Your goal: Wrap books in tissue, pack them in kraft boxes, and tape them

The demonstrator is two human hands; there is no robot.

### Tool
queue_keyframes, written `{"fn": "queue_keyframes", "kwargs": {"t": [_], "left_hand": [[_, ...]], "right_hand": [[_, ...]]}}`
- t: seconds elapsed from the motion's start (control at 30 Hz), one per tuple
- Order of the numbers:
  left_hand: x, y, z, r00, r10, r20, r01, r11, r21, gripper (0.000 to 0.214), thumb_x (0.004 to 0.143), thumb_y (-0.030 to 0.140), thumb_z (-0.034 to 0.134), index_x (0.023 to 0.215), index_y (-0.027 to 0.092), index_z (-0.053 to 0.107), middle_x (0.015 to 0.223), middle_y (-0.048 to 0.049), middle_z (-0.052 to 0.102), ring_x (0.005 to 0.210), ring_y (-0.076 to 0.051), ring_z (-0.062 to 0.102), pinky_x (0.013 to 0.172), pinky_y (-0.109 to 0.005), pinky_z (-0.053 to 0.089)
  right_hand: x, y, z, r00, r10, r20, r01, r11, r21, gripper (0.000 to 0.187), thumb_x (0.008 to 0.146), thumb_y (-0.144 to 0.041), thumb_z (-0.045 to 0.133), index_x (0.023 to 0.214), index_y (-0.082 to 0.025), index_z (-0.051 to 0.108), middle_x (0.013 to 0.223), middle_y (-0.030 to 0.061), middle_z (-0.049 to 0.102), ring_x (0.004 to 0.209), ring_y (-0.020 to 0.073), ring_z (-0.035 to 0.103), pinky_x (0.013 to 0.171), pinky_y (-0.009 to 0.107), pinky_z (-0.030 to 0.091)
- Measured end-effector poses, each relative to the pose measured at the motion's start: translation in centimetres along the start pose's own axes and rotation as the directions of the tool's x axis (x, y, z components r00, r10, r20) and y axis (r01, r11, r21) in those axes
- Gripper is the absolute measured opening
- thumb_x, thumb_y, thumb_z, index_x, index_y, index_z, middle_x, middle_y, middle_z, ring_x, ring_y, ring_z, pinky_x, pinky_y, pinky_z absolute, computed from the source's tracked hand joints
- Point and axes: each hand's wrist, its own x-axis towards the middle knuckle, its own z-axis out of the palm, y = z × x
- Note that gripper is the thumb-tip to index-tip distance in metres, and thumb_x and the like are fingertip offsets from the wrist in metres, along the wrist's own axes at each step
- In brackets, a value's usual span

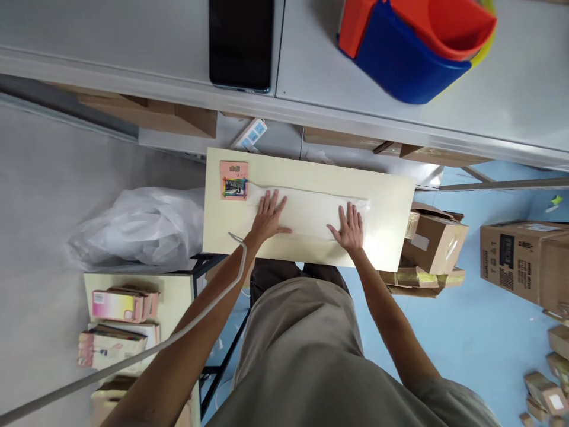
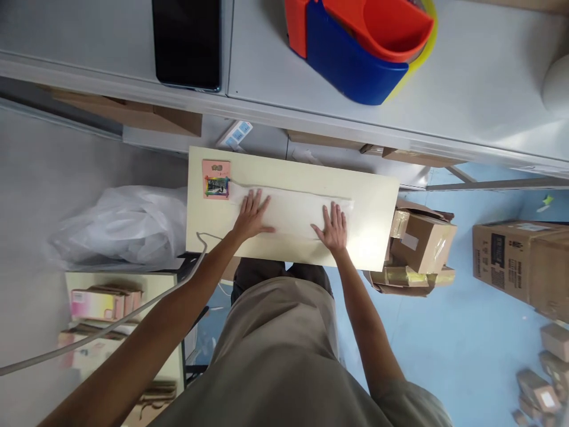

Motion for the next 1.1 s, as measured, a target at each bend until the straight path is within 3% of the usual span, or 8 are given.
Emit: {"fn": "queue_keyframes", "kwargs": {"t": [0.13, 0.37, 0.53, 0.7, 0.8, 0.9, 1.0, 1.1], "left_hand": [[-1.0, -1.5, -0.7, 0.999, -0.028, -0.016, 0.029, 1.0, 0.0, 0.143, 0.073, 0.084, 0.085, 0.179, 0.009, 0.024, 0.185, -0.0286, -0.001, 0.171, -0.053, -0.007, 0.137, -0.069, 0.002], [-1.3, -0.8, -2.2, 0.999, -0.026, 0.02, 0.026, 1.0, 0.007, 0.142, 0.068, 0.066, 0.098, 0.177, 0.01, 0.029, 0.184, -0.0321, 0.004, 0.171, -0.054, 0.001, 0.137, -0.07, 0.01], [-1.8, 0.1, -6.1, 0.995, -0.065, -0.074, 0.058, 0.993, -0.101, 0.103, 0.09, 0.045, 0.084, 0.174, 0.009, 0.034, 0.183, -0.0304, 0.016, 0.171, -0.047, 0.019, 0.136, -0.061, 0.029], [-2.3, 2.1, -15.0, 0.925, -0.012, -0.38, -0.066, 0.979, -0.192, 0.054, 0.109, 0.036, 0.056, 0.161, 0.023, 0.055, 0.171, -0.0178, 0.052, 0.156, -0.034, 0.054, 0.132, -0.052, 0.043], [-1.5, 4.1, -22.1, 0.776, 0.038, -0.629, -0.207, 0.958, -0.197, 0.043, 0.112, 0.033, 0.052, 0.153, 0.027, 0.062, 0.153, -0.0137, 0.067, 0.146, -0.029, 0.062, 0.128, -0.049, 0.049], [-0.2, 6.0, -29.1, 0.632, 0.083, -0.77, -0.318, 0.935, -0.16, 0.039, 0.114, 0.033, 0.051, 0.15, 0.028, 0.063, 0.148, -0.0117, 0.069, 0.142, -0.026, 0.064, 0.125, -0.046, 0.051], [0.8, 7.4, -35.0, 0.553, 0.087, -0.829, -0.33, 0.936, -0.122, 0.04, 0.116, 0.037, 0.047, 0.15, 0.026, 0.063, 0.148, -0.0111, 0.068, 0.144, -0.027, 0.062, 0.124, -0.047, 0.051], [0.7, 7.8, -38.8, 0.503, 0.083, -0.861, -0.321, 0.942, -0.097, 0.04, 0.117, 0.038, 0.042, 0.15, 0.028, 0.063, 0.148, -0.0089, 0.066, 0.147, -0.028, 0.06, 0.124, -0.048, 0.051]], "right_hand": [[-1.7, 2.1, -0.6, 1.0, 0.005, -0.008, -0.005, 0.998, -0.068, 0.095, 0.11, -0.075, 0.043, 0.179, -0.013, 0.025, 0.187, 0.0211, 0.008, 0.175, 0.0387, 0.013, 0.138, 0.061, 0.022], [-3.7, 3.2, -3.3, 0.999, -0.015, 0.044, 0.021, 0.989, -0.145, 0.1, 0.108, -0.08, 0.039, 0.177, -0.008, 0.032, 0.185, 0.0269, 0.016, 0.172, 0.041, 0.023, 0.136, 0.06, 0.028], [-1.4, -1.5, -7.4, 1.0, -0.002, 0.016, 0.004, 0.996, -0.092, 0.1, 0.107, -0.08, 0.04, 0.176, -0.007, 0.032, 0.181, 0.0291, 0.028, 0.171, 0.0407, 0.028, 0.133, 0.062, 0.035], [4.4, -11.8, -16.3, 0.969, -0.191, -0.158, 0.193, 0.981, 0.001, 0.083, 0.112, -0.066, 0.045, 0.178, -0.018, 0.03, 0.181, 0.0193, 0.036, 0.171, 0.0364, 0.03, 0.134, 0.061, 0.036], [8.5, -17.4, -22.7, 0.91, -0.265, -0.318, 0.291, 0.956, 0.038, 0.078, 0.111, -0.067, 0.047, 0.175, -0.024, 0.036, 0.178, 0.016, 0.042, 0.17, 0.0385, 0.03, 0.133, 0.066, 0.037], [13.7, -21.2, -27.8, 0.855, -0.266, -0.444, 0.321, 0.945, 0.053, 0.078, 0.111, -0.071, 0.042, 0.174, -0.025, 0.037, 0.179, 0.015, 0.039, 0.171, 0.0407, 0.025, 0.133, 0.073, 0.032], [19.7, -23.2, -30.6, 0.825, -0.274, -0.495, 0.343, 0.938, 0.054, 0.08, 0.113, -0.074, 0.034, 0.173, -0.02, 0.035, 0.182, 0.0169, 0.032, 0.172, 0.04, 0.021, 0.136, 0.075, 0.022], [24.6, -24.2, -31.3, 0.84, -0.27, -0.471, 0.335, 0.941, 0.057, 0.091, 0.111, -0.081, 0.031, 0.17, -0.012, 0.035, 0.179, 0.0221, 0.035, 0.171, 0.0374, 0.024, 0.138, 0.072, 0.015]]}}
